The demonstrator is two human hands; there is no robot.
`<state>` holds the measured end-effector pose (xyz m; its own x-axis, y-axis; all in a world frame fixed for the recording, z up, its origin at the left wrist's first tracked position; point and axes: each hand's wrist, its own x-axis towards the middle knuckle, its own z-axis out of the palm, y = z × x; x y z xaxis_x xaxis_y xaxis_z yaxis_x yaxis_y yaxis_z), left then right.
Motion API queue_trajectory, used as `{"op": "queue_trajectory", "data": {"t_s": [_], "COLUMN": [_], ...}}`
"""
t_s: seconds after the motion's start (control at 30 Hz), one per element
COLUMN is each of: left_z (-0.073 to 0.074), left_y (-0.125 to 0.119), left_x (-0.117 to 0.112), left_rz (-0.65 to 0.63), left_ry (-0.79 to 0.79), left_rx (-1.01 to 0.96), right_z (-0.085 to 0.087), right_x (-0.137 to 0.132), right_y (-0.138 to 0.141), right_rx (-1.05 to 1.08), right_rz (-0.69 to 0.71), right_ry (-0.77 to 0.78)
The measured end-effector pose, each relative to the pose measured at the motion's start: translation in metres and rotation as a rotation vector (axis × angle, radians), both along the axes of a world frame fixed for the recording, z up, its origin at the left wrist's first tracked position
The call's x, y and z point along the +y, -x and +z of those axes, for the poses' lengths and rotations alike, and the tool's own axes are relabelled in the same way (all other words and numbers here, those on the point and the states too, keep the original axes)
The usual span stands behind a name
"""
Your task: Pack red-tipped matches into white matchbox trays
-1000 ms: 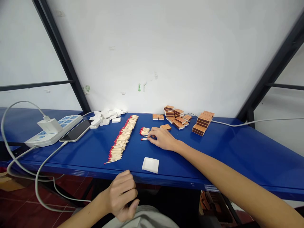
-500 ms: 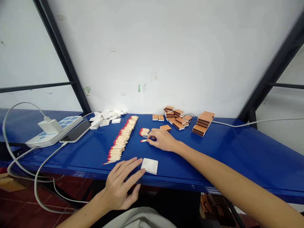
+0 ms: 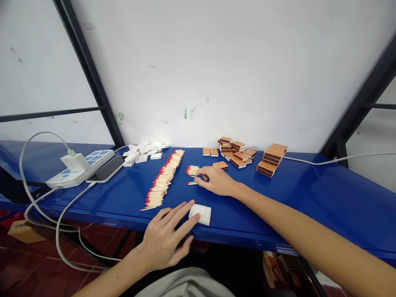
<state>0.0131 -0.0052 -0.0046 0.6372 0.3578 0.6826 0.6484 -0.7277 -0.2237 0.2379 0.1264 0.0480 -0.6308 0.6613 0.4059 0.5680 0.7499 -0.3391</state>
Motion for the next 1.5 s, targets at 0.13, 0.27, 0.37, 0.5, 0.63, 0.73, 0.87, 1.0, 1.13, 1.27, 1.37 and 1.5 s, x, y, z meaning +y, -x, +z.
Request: {"op": "queue_trajectory", "data": {"t_s": [0.13,0.27,0.37,0.5,0.63,0.73,0.87,1.0,1.13,1.27,1.37,1.5], "left_z": [-0.0005,0.0005,0.0010,0.0000,-0.0004,0.0004,0.0002,-0.0010,-0.0012,-0.0008,-0.0007,-0.0019], "left_y": [0.0002,-0.0005,-0.0018,-0.0030,-0.0020,-0.0009,-0.0011,-0.0018,-0.0014,-0.0012,-0.0011,-0.0008], "left_x": [0.0000,0.0005,0.0007,0.0006,0.0003,-0.0001,-0.0004,-0.0001,0.0000,-0.0004,-0.0003,0.0002], "left_rz": [-0.008,-0.013,-0.013,-0.014,-0.014,-0.012,-0.004,-0.005,-0.005,-0.002,0.001,0.001], "left_ry": [-0.010,-0.020,-0.012,-0.009,-0.017,-0.017,-0.014,-0.009,-0.015,-0.025,-0.023,-0.020], "left_rx": [-0.011,-0.025,-0.044,-0.062,-0.052,-0.040,-0.034,-0.038,-0.041,-0.040,-0.031,-0.029], "right_z": [0.0002,0.0002,-0.0001,-0.0009,-0.0012,-0.0009,-0.0001,0.0004,-0.0002,0.0010,0.0043,0.0080], "right_x": [0.0005,0.0013,0.0013,0.0022,0.0026,0.0014,0.0001,0.0002,0.0004,-0.0013,-0.0035,-0.0057], "right_y": [0.0004,-0.0008,-0.0013,-0.0015,-0.0018,-0.0015,-0.0009,-0.0012,-0.0020,-0.0020,-0.0012,0.0000], "right_rx": [-0.036,-0.109,-0.130,-0.145,-0.127,-0.111,-0.143,-0.120,-0.124,-0.102,-0.114,-0.129], "right_rz": [-0.043,-0.037,-0.055,-0.063,-0.038,-0.057,-0.061,-0.029,0.005,0.043,0.087,0.099], "right_ry": [-0.021,-0.034,-0.010,0.002,0.010,0.022,0.019,0.024,0.016,0.008,0.006,0.027]}}
